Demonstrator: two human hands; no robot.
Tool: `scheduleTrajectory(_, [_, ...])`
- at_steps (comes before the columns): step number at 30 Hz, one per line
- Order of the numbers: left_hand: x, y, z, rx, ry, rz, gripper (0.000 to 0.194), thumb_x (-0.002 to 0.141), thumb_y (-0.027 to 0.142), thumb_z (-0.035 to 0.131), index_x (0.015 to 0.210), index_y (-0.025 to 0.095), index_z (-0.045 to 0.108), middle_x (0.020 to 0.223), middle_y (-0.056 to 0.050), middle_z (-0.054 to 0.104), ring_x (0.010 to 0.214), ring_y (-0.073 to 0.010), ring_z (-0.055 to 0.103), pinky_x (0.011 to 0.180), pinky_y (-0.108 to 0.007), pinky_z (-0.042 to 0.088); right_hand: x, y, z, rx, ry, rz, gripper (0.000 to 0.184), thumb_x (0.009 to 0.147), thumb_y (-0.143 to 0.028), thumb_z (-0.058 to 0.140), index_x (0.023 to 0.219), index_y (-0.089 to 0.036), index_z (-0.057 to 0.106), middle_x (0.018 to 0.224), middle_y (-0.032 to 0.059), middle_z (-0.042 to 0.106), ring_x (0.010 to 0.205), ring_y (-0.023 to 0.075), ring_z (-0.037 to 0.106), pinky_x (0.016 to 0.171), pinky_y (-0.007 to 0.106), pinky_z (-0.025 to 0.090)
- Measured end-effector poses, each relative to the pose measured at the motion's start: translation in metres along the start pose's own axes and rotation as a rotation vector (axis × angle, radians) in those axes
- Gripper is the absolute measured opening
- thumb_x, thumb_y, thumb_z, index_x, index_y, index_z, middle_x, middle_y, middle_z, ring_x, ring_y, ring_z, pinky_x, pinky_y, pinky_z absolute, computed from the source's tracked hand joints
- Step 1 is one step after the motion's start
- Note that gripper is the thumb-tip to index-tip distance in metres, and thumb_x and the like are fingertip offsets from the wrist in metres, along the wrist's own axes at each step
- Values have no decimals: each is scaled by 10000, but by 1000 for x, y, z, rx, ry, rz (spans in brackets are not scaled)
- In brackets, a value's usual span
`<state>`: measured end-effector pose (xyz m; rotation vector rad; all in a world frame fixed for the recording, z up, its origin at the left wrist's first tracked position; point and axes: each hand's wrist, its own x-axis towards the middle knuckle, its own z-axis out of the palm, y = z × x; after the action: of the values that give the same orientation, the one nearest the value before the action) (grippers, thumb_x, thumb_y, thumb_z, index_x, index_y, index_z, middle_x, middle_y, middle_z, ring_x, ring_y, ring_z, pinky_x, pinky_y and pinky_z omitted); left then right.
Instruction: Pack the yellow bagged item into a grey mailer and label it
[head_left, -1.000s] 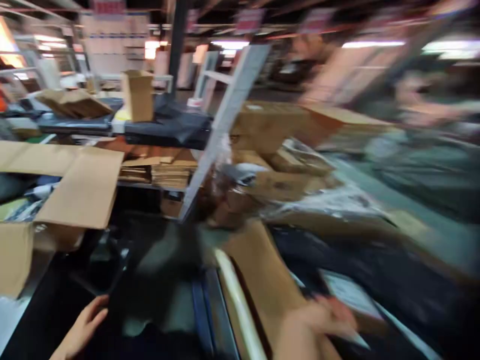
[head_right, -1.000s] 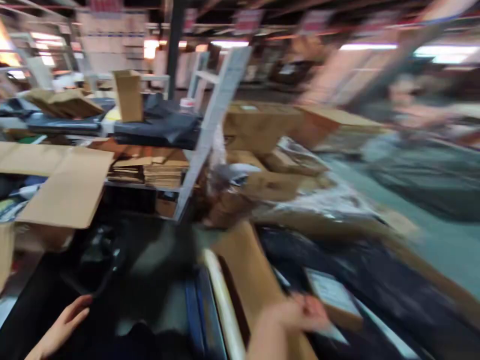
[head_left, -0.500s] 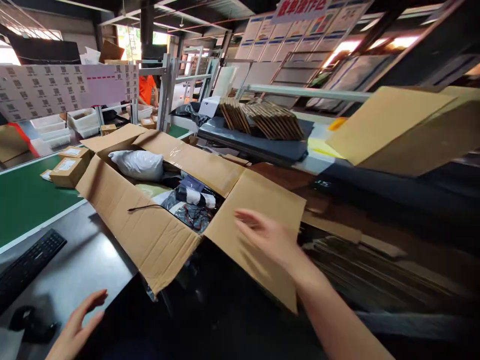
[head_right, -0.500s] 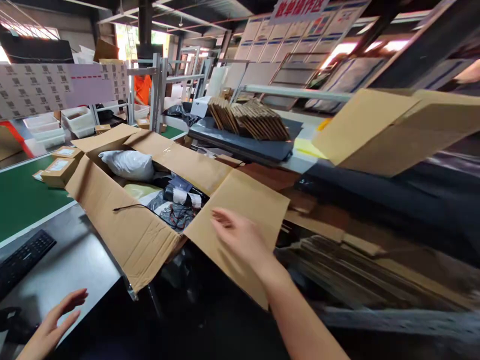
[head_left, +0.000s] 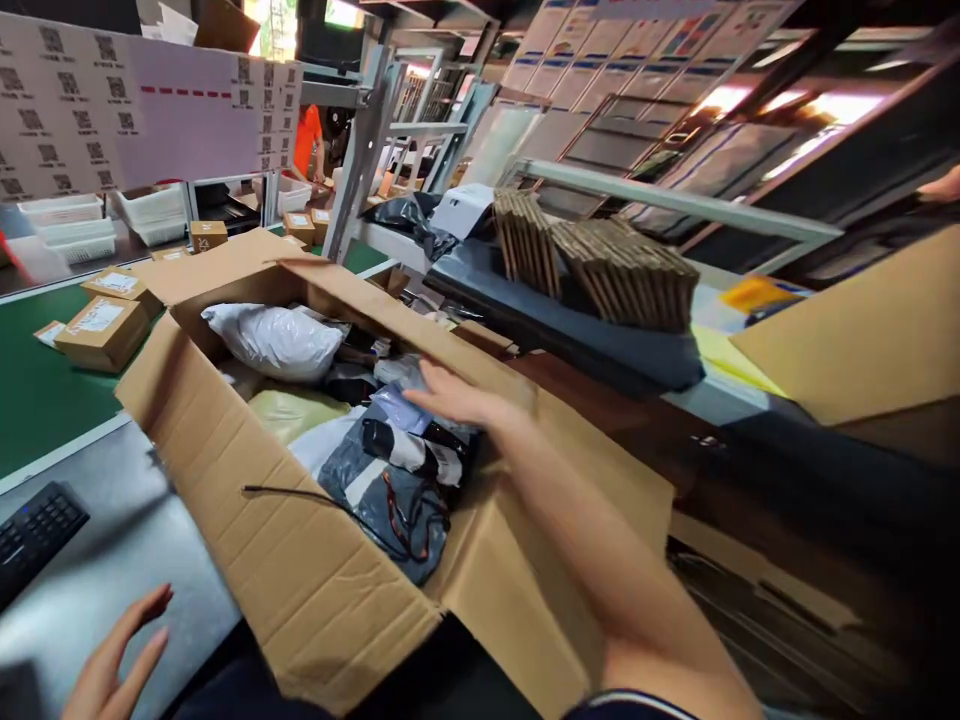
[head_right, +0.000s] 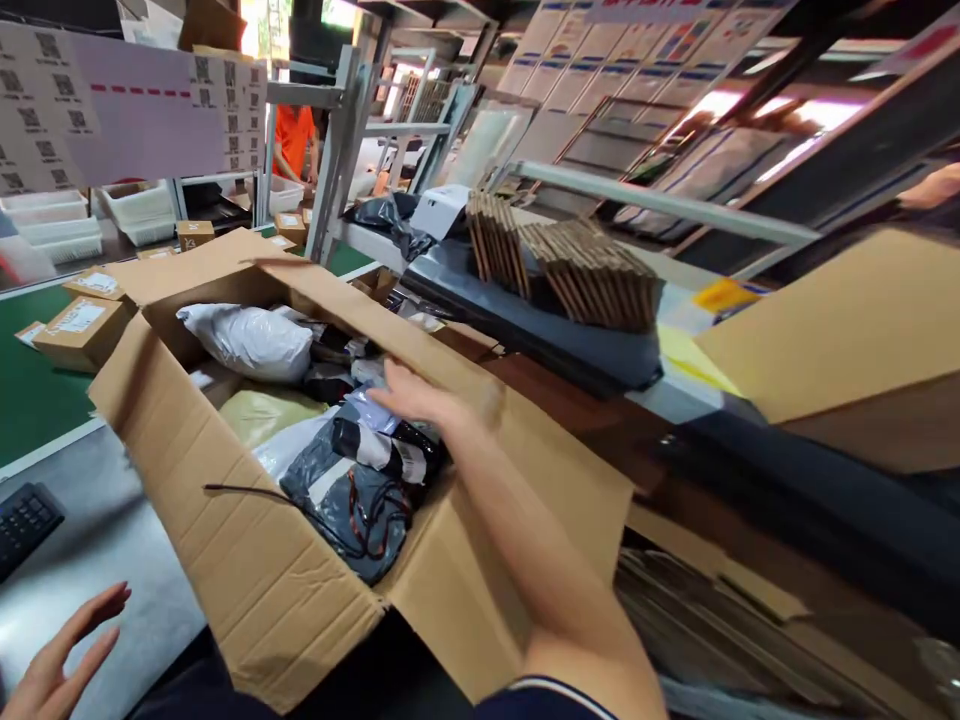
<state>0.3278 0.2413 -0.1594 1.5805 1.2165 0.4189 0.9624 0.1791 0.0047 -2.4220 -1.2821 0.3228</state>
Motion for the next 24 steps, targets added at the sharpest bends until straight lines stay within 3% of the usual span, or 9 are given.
scheduleTrajectory(3, [24, 33, 3, 107, -17, 74, 689, 711, 788, 768, 1214, 318, 802, 1342, -59, 745, 1295, -428, 671, 1201, -601, 488, 21, 22, -63, -332, 255, -2, 906, 950, -532, 591, 1645, -37, 287, 1643, 319, 405, 1512, 499, 415, 1244, 726, 313])
scheduleTrajectory(6, [44, 57, 9, 180, -41, 156, 650, 724, 762, 759, 1210, 332, 807, 1335, -45, 747, 1280, -431, 680, 1201, -599, 500, 48, 54, -84, -473, 343, 49, 873, 996, -553, 498, 1648, -16, 280, 1725, 307, 248, 1615, 470, 217, 1285, 739, 167])
scheduleTrajectory(8, [50, 62, 17, 194, -42, 185, 625, 720, 742, 768, 1209, 354, 811, 1335, -34, 746, 1266, -429, 688, 1203, -593, 504, 61, 74, -68, -478, 304, 149, 860, 1016, -547, 440, 1639, 24, 280, 1737, 324, 185, 1635, 458, 149, 1284, 738, 143])
scheduleTrajectory(10, [51, 59, 25, 188, -46, 188, 603, 719, 726, 775, 1208, 376, 813, 1340, -22, 742, 1263, -423, 690, 1210, -579, 506, 67, 90, -37, -431, 274, 238, 882, 1019, -548, 422, 1638, 57, 251, 1736, 346, 142, 1640, 459, 124, 1282, 726, 165])
scheduleTrajectory(13, [46, 45, 30, 189, -95, 113, 613, 691, 742, 779, 1189, 387, 821, 1326, -21, 748, 1272, -424, 684, 1212, -570, 510, 72, 95, 2, -389, 315, 247, 908, 1008, -567, 454, 1621, 78, 278, 1729, 371, 103, 1639, 483, 87, 1280, 727, 159])
scheduleTrajectory(15, [44, 37, 27, 205, -115, 46, 640, 641, 770, 789, 1162, 400, 828, 1307, -26, 756, 1276, -436, 678, 1215, -584, 504, 76, 85, 15, -392, 303, 133, 871, 987, -536, 532, 1613, 39, 341, 1738, 348, 123, 1641, 475, 101, 1292, 718, 127])
scheduleTrajectory(19, [46, 34, 18, 208, -74, 23, 606, 549, 791, 822, 1038, 435, 848, 1214, -37, 791, 1212, -464, 705, 1180, -607, 537, 98, 45, 30, -243, -5, -160, 910, 867, -360, 752, 1647, -88, 370, 1746, 250, 257, 1623, 380, 270, 1341, 541, 201])
scheduleTrajectory(22, [51, 40, 20, 142, -20, 43, 609, 543, 770, 851, 1040, 417, 851, 1203, -50, 795, 1193, -466, 712, 1161, -586, 562, 124, 13, 48, 7, -113, -160, 1001, 767, -339, 865, 1626, -93, 414, 1709, 234, 358, 1595, 357, 346, 1334, 463, 257])
scheduleTrajectory(24, [51, 41, 23, 114, 0, 55, 618, 535, 763, 862, 1044, 414, 851, 1207, -58, 795, 1193, -469, 710, 1164, -583, 560, 141, -2, 59, 136, -104, -111, 907, 688, -300, 910, 1514, -136, 573, 1605, 190, 534, 1505, 370, 484, 1304, 492, 333])
